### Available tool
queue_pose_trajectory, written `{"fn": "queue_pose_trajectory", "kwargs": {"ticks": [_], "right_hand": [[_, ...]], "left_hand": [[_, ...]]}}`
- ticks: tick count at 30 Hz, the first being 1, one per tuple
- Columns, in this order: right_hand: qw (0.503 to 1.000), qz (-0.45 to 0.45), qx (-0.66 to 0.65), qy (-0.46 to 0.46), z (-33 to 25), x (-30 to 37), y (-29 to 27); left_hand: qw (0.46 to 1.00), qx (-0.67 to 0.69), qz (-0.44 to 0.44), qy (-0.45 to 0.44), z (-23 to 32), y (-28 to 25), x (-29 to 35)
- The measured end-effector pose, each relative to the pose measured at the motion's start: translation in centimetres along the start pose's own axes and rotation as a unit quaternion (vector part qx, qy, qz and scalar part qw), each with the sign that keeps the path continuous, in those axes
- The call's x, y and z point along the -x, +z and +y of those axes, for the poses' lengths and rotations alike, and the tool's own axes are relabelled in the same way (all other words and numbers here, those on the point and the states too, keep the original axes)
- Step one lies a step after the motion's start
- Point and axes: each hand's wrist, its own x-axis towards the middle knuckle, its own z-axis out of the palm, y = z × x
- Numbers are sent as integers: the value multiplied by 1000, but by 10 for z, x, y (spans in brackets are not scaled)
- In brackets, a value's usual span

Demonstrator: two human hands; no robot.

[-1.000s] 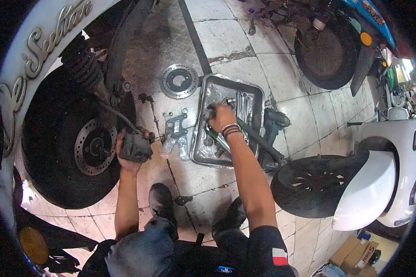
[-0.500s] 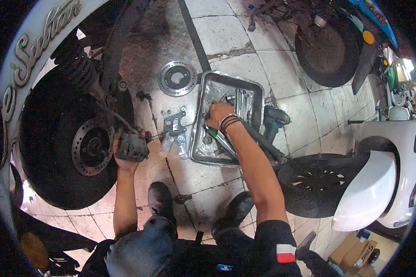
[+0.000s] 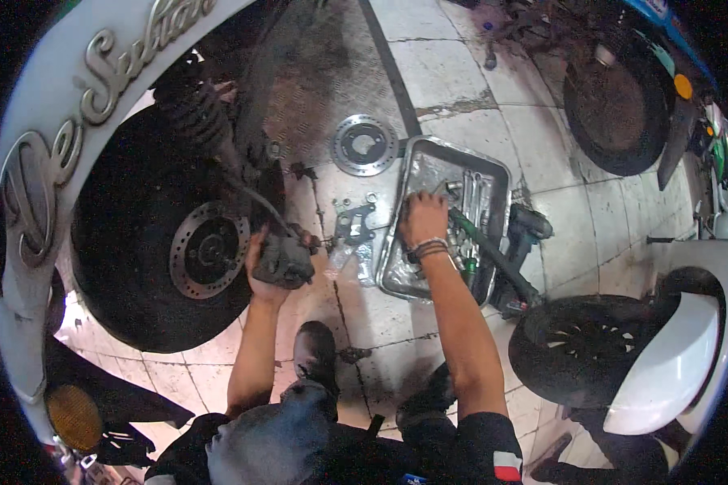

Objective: The person removes the brake pads from the caliper using a tool, installs new brake pads, and then mounts the caliper back onto the motorcycle wheel.

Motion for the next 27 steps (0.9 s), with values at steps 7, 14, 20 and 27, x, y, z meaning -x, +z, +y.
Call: {"fn": "queue_pose_trajectory", "kwargs": {"ticks": [7, 14, 20, 27], "right_hand": [[967, 192, -159, 59, -22, -3, -43], [873, 349, -302, 160, -22, 28, -119], [718, 423, -520, 188, -40, 30, -214], [886, 44, -461, 1, -99, 82, -250]], "left_hand": [[998, -41, 33, 28, -3, 21, 7], [994, -96, 42, 28, 5, 3, 8], [988, -117, -85, 46, -8, 36, 28], [984, -113, -124, -61, -13, 74, 30]]}}
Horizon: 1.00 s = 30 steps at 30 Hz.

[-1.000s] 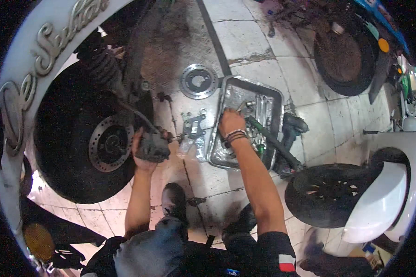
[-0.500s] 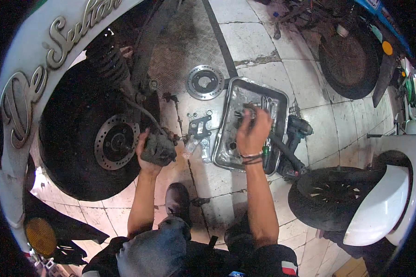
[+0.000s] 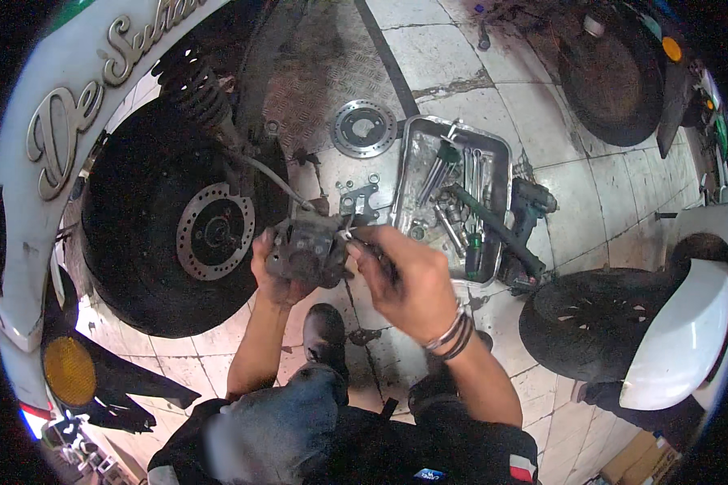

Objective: The person removes the brake pads from the caliper using a tool, installs new brake pads, and then mounts the caliper back onto the motorcycle wheel.

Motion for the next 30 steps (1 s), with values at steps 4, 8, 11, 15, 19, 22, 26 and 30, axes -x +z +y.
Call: {"fn": "queue_pose_trajectory", "kwargs": {"ticks": [4, 8, 11, 15, 19, 22, 26, 30], "right_hand": [[997, 51, 26, -48, -2, 22, 3], [996, 25, -81, 37, -2, 32, 15], [996, 27, -80, 38, 5, 32, 24], [998, 40, -44, 28, 7, 28, 35], [999, 35, -12, 37, 11, 32, 42], [997, 49, -58, 27, 13, 32, 49], [989, 84, -107, 51, -3, 32, 47], [997, 58, -34, 31, 11, 31, 49]], "left_hand": [[987, -47, 149, 22, -7, 25, -11], [993, 7, 114, 31, -13, 7, -10], [995, -18, 83, 45, -16, 5, -11], [991, -42, 105, 69, -19, 4, -9], [984, -43, 160, 69, -22, 5, -10], [983, -81, 146, 72, -20, 1, -11], [982, -81, 157, 73, -17, -2, -9], [977, -126, 154, 80, -18, 13, -13]]}}
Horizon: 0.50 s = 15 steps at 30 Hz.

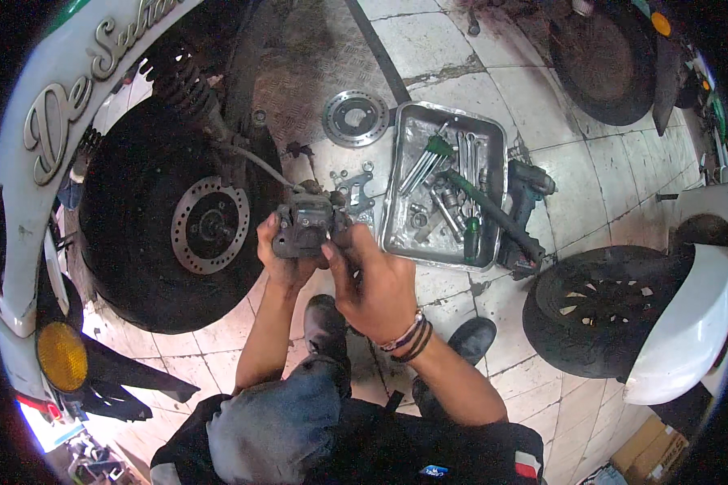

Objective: The person removes the brake pads from the caliper using a tool, installs new brake pads, and then mounts the caliper back onto the motorcycle wheel.

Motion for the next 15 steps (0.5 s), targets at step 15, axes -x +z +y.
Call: {"fn": "queue_pose_trajectory", "kwargs": {"ticks": [15], "right_hand": [[844, -93, -392, 354, -11, -8, 2]], "left_hand": [[999, 22, 20, -34, -8, -25, -3]]}}
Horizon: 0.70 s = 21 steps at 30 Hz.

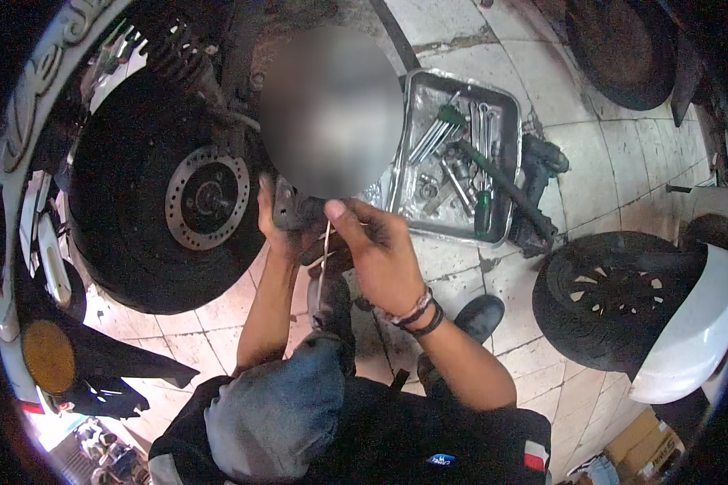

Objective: The person removes the brake pads from the caliper using a tool, installs new brake pads, and then mounts the caliper back onto the motorcycle wheel.

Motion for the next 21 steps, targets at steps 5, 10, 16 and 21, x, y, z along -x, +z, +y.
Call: {"fn": "queue_pose_trajectory", "kwargs": {"ticks": [5, 10, 16, 21], "right_hand": [[988, 18, -66, 138, 53, 8, 12], [994, -101, 7, 35, 68, 23, 13], [982, -99, -55, 152, 63, 12, -5], [991, -103, 72, 46, 50, 7, -9]], "left_hand": [[965, 222, -140, -1, -8, 15, -22], [963, 204, -161, -76, 6, 14, -22], [978, 179, -101, -42, 6, 15, -27], [994, 105, -36, 12, 2, 9, -30]]}}
